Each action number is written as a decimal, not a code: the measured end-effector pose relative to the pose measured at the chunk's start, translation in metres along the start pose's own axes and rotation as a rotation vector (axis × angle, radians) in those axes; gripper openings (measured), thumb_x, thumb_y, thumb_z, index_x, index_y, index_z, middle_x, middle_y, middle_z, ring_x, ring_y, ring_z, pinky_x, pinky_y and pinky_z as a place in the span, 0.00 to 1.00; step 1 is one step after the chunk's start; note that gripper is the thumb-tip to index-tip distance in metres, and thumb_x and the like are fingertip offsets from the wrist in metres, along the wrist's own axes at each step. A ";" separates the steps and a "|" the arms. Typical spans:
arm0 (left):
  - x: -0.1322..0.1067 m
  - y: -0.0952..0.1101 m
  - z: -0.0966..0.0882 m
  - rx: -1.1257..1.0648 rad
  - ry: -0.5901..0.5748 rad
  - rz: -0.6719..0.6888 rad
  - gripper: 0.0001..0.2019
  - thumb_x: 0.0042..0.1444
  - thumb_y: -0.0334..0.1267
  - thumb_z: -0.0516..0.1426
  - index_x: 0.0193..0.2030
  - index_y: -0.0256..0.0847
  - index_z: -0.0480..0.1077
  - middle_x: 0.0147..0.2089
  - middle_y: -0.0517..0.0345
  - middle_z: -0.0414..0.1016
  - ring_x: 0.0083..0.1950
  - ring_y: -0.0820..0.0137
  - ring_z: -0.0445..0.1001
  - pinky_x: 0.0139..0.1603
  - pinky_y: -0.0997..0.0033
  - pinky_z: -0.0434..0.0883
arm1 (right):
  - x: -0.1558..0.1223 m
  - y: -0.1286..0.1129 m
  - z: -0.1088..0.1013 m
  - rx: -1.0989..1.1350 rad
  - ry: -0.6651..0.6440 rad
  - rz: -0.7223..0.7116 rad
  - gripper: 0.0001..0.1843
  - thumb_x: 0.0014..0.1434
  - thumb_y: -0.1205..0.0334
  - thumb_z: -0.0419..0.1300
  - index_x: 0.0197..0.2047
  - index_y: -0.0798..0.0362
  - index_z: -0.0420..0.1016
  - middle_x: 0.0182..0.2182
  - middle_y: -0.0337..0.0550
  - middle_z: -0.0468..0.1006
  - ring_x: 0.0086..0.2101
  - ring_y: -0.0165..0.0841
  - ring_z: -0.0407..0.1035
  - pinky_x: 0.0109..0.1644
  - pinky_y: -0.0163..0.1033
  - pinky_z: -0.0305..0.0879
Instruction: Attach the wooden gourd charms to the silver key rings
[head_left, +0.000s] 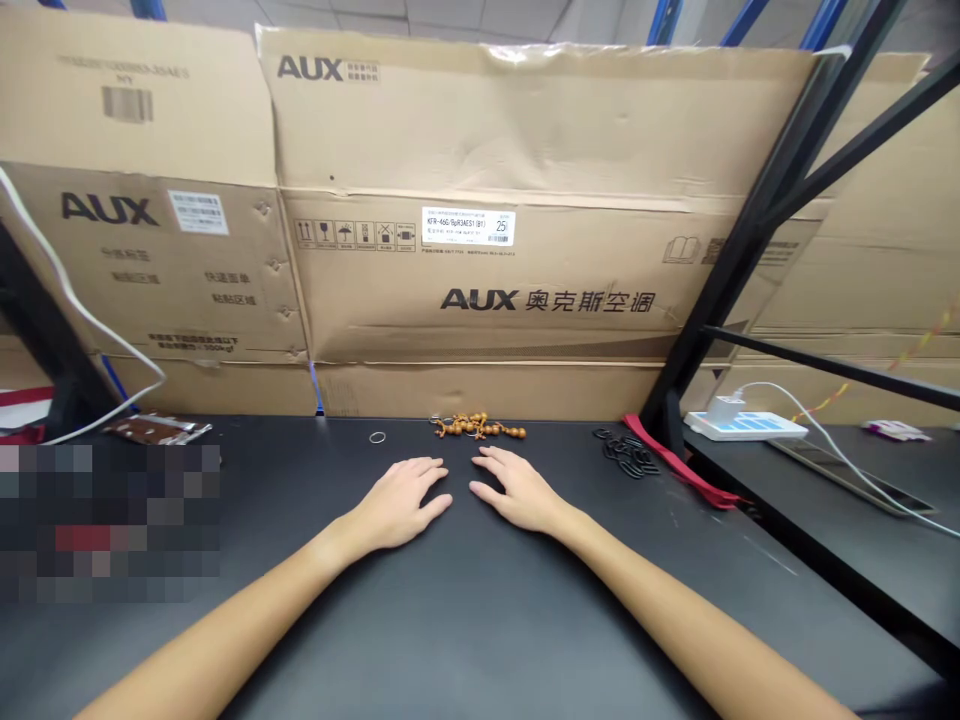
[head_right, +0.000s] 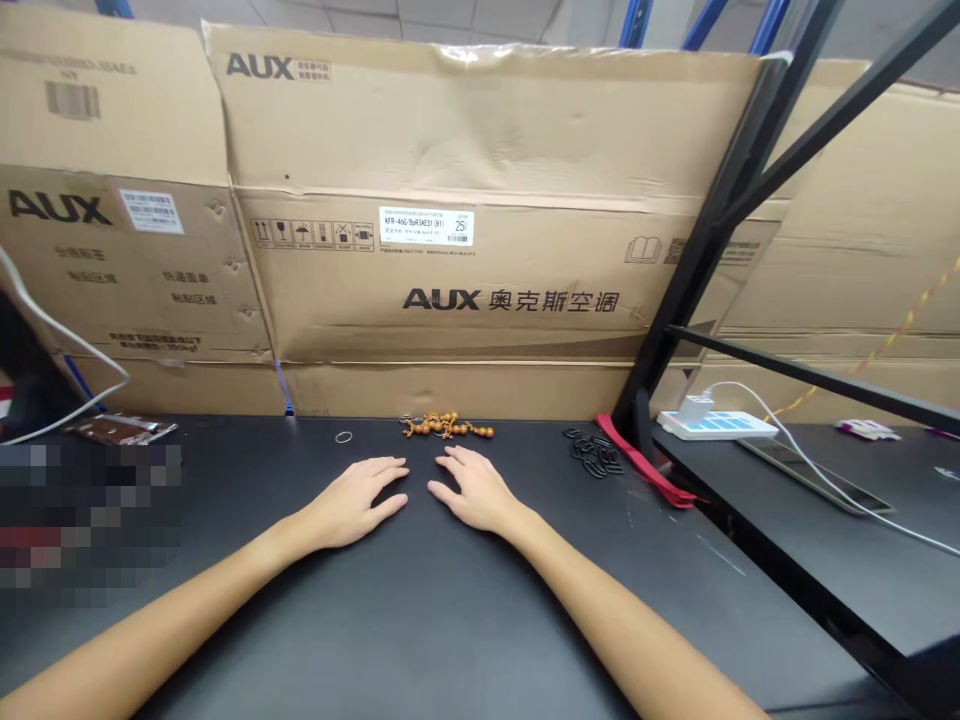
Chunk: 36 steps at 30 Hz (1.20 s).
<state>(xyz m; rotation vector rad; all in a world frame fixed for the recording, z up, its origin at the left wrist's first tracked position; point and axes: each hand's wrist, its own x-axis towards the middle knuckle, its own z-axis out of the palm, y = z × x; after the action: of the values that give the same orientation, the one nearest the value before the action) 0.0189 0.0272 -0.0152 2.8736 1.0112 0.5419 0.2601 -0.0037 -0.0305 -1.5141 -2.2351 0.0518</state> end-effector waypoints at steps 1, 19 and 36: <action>0.000 -0.004 -0.001 0.002 0.000 -0.005 0.22 0.64 0.50 0.47 0.59 0.41 0.66 0.63 0.48 0.65 0.64 0.59 0.62 0.63 0.55 0.59 | 0.001 0.005 -0.001 -0.018 0.017 0.018 0.26 0.63 0.47 0.51 0.58 0.54 0.69 0.60 0.53 0.65 0.59 0.43 0.58 0.63 0.51 0.55; 0.002 -0.040 0.001 0.004 0.105 -0.105 0.18 0.64 0.43 0.48 0.55 0.36 0.67 0.59 0.46 0.70 0.60 0.59 0.67 0.61 0.58 0.64 | 0.011 0.037 -0.006 -0.114 0.193 0.156 0.09 0.62 0.62 0.52 0.41 0.54 0.73 0.40 0.47 0.75 0.41 0.39 0.66 0.46 0.43 0.62; 0.003 0.012 -0.009 -0.095 0.070 0.158 0.07 0.63 0.32 0.50 0.33 0.39 0.66 0.39 0.53 0.68 0.40 0.66 0.66 0.43 0.66 0.67 | -0.002 -0.028 0.003 0.257 0.157 -0.227 0.08 0.62 0.70 0.52 0.40 0.51 0.70 0.35 0.43 0.75 0.37 0.35 0.66 0.43 0.41 0.65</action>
<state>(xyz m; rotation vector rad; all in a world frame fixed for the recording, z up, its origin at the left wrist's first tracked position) 0.0251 0.0191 -0.0042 2.8830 0.7482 0.6852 0.2346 -0.0159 -0.0262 -1.0876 -2.1643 0.1398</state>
